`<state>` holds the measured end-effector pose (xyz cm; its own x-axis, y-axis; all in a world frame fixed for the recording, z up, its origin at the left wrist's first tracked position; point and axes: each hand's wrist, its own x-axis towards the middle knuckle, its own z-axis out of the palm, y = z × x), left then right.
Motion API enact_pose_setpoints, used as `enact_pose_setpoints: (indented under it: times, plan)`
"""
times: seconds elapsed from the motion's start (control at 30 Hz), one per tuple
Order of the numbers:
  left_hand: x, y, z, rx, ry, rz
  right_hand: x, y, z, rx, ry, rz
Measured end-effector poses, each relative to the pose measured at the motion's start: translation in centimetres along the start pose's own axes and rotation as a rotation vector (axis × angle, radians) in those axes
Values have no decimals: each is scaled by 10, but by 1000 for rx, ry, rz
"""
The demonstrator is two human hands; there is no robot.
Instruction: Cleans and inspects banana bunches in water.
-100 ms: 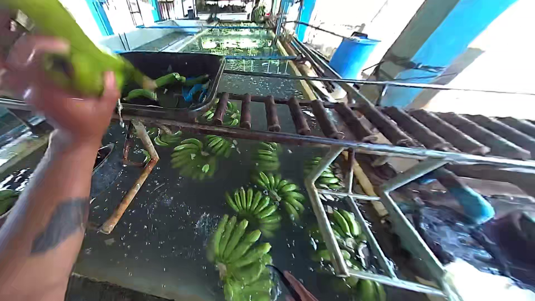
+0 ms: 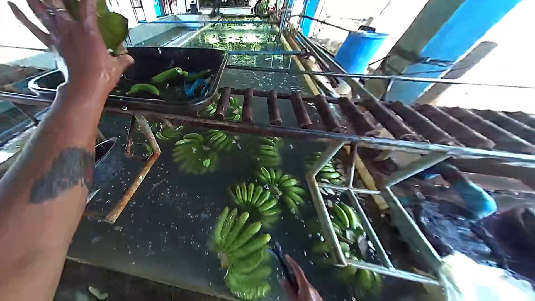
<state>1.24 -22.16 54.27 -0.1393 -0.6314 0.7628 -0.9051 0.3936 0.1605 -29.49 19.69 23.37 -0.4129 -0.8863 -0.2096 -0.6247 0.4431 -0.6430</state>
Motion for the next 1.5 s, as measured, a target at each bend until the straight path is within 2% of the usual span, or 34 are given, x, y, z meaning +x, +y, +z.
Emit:
enact_pose_setpoints:
  times: [0.03,0.1,0.17,0.23,0.33,0.4,0.53,0.6,0.67,0.73,0.87,0.93,1.0,1.03,1.1,1.23,1.37,1.5]
  plan:
    - [2,4,8,-9,-112,-17,4,45,31,74,55,-6]
    - [-41,28,32,-103,-271,83,9,80,61,294,87,133]
    - [-128,61,69,-293,-469,207,12,90,82,640,143,373]
    - [-233,69,119,-471,-789,210,11,95,92,934,180,606]
    - [-366,59,194,-659,-1312,-62,16,111,116,1027,195,751]
    - [-415,60,229,-624,-1470,-275,24,114,133,975,154,830]
    - [-470,67,281,-512,-1411,-529,49,110,160,974,35,1003]
    - [-485,68,301,-501,-1372,-633,67,105,169,965,15,1024]
    - [-489,71,310,-519,-1386,-830,91,99,171,923,-10,985]
    - [-494,73,305,-599,-1355,-1076,111,102,169,872,-49,895]
    - [-524,71,271,-633,-1170,-1387,137,148,142,788,-109,589]
    - [-550,71,244,-714,-1053,-1578,132,180,131,711,58,524]
    - [-563,73,220,-862,-945,-1777,116,197,127,591,237,568]
    - [-566,73,211,-919,-938,-1857,104,197,127,531,273,579]
    - [-570,76,199,-984,-959,-1950,79,181,129,493,206,498]
    - [-579,84,176,-1172,-1009,-1982,57,128,143,553,43,325]
    - [-567,117,152,-1275,-896,-2030,89,92,137,180,-32,372]
    - [-547,150,136,-1259,-784,-2133,118,77,136,-4,-113,442]
